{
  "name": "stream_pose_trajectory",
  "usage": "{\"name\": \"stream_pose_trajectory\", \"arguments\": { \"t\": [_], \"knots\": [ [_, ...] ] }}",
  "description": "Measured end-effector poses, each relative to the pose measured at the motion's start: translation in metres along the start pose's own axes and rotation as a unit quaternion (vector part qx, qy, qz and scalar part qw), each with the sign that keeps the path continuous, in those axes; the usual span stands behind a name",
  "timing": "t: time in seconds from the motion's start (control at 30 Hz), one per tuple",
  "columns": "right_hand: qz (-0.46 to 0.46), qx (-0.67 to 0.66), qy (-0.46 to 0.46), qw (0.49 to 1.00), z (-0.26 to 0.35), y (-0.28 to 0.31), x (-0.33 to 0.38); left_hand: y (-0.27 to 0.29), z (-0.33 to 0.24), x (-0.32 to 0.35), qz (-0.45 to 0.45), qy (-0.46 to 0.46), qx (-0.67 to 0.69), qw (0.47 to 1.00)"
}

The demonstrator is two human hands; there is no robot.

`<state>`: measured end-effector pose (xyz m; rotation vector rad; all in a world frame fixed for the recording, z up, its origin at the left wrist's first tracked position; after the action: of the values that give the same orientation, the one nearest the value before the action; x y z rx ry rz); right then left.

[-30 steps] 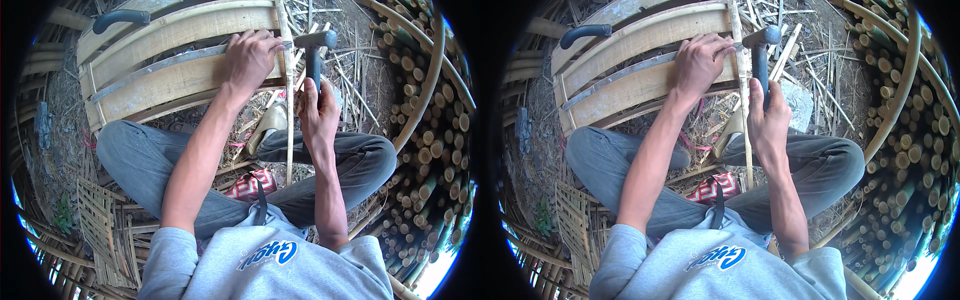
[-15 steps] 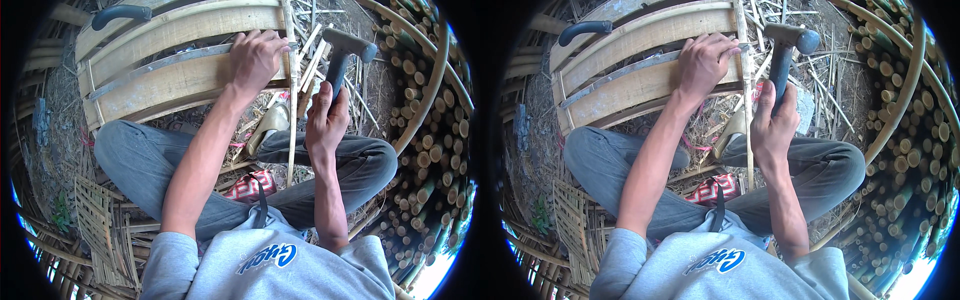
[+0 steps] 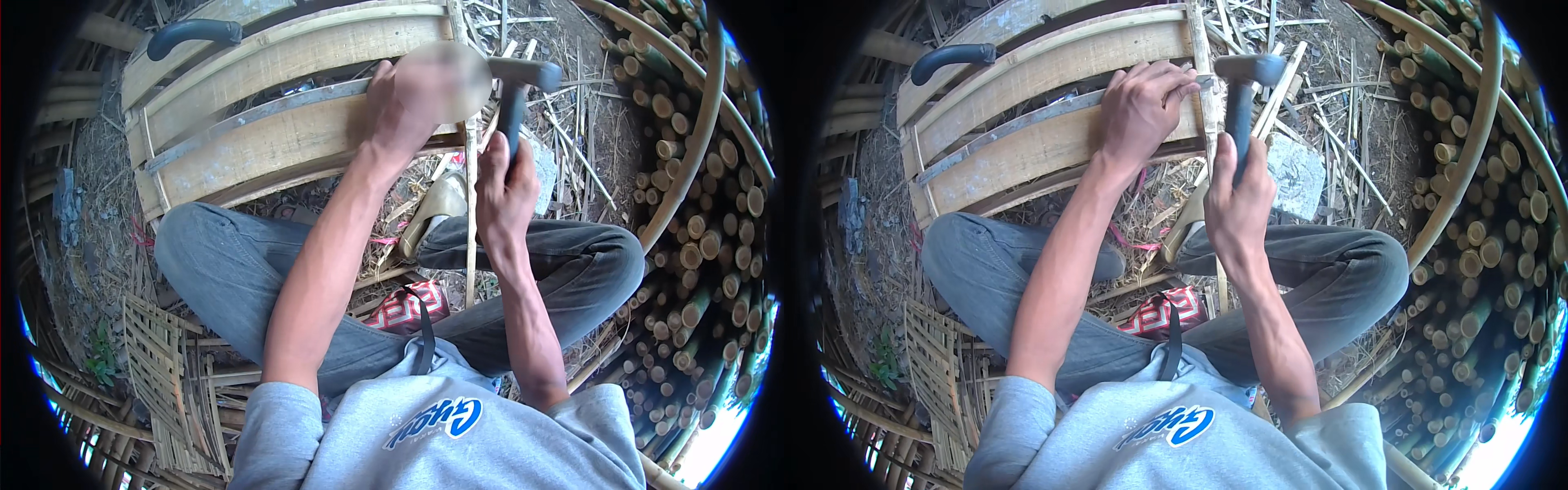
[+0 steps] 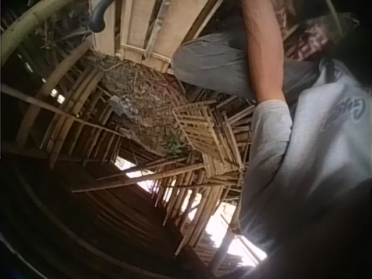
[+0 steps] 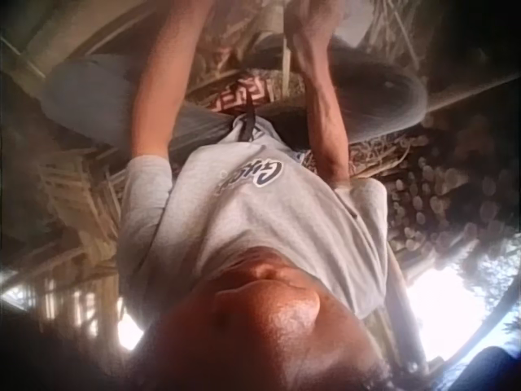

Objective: The person is using a hammer to drive small bamboo pins into a bamboo frame, securing thin bamboo strips to a larger structure. The person handles the hammer and the pins by hand, positioning the pins on the frame before striking them.

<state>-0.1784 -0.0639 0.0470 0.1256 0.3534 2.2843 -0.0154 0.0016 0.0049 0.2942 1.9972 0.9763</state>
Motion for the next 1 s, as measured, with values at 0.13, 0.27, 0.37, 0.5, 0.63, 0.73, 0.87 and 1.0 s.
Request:
{"name": "stream_pose_trajectory", "arguments": {
  "t": [0.13, 0.27, 0.37, 0.5, 0.63, 0.73, 0.87, 1.0],
  "knots": [
    [-0.054, -0.072, 0.025, 0.996, -0.004, -0.001, 0.006, -0.001, -0.001, 0.000, 0.011, 0.008, -0.001, 1.000],
    [0.016, 0.032, -0.032, 0.999, -0.002, -0.006, 0.004, -0.001, 0.003, 0.001, 0.000, 0.006, -0.009, 1.000],
    [-0.024, -0.053, 0.037, 0.998, -0.001, -0.001, 0.013, 0.001, 0.002, 0.002, 0.016, 0.007, -0.005, 1.000],
    [-0.010, -0.098, 0.007, 0.995, -0.004, 0.004, 0.020, 0.000, 0.005, 0.004, -0.014, 0.000, -0.010, 1.000],
    [-0.100, -0.196, -0.054, 0.974, -0.026, 0.017, 0.018, -0.006, -0.002, 0.000, 0.011, 0.002, 0.009, 1.000],
    [-0.172, -0.251, -0.095, 0.948, -0.019, 0.035, 0.006, -0.007, 0.007, 0.005, 0.041, -0.001, -0.021, 0.999],
    [-0.232, -0.317, -0.075, 0.917, -0.006, 0.065, -0.006, 0.000, 0.001, 0.000, 0.034, -0.020, -0.036, 0.999],
    [-0.268, -0.344, -0.076, 0.897, 0.004, 0.087, -0.005, 0.007, -0.005, -0.004, 0.071, -0.002, -0.056, 0.996]
  ]
}}
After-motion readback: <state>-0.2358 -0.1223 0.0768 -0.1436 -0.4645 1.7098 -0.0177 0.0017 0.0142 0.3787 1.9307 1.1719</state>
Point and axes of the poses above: each hand's wrist, its own x-axis away from the middle knuckle, its own y-axis out of the back of the hand, z = x × y, the point moved 1 cm from there along -x, towards the middle knuckle, and after that the axes turned 15 degrees about -x, right-handed, at the moved point
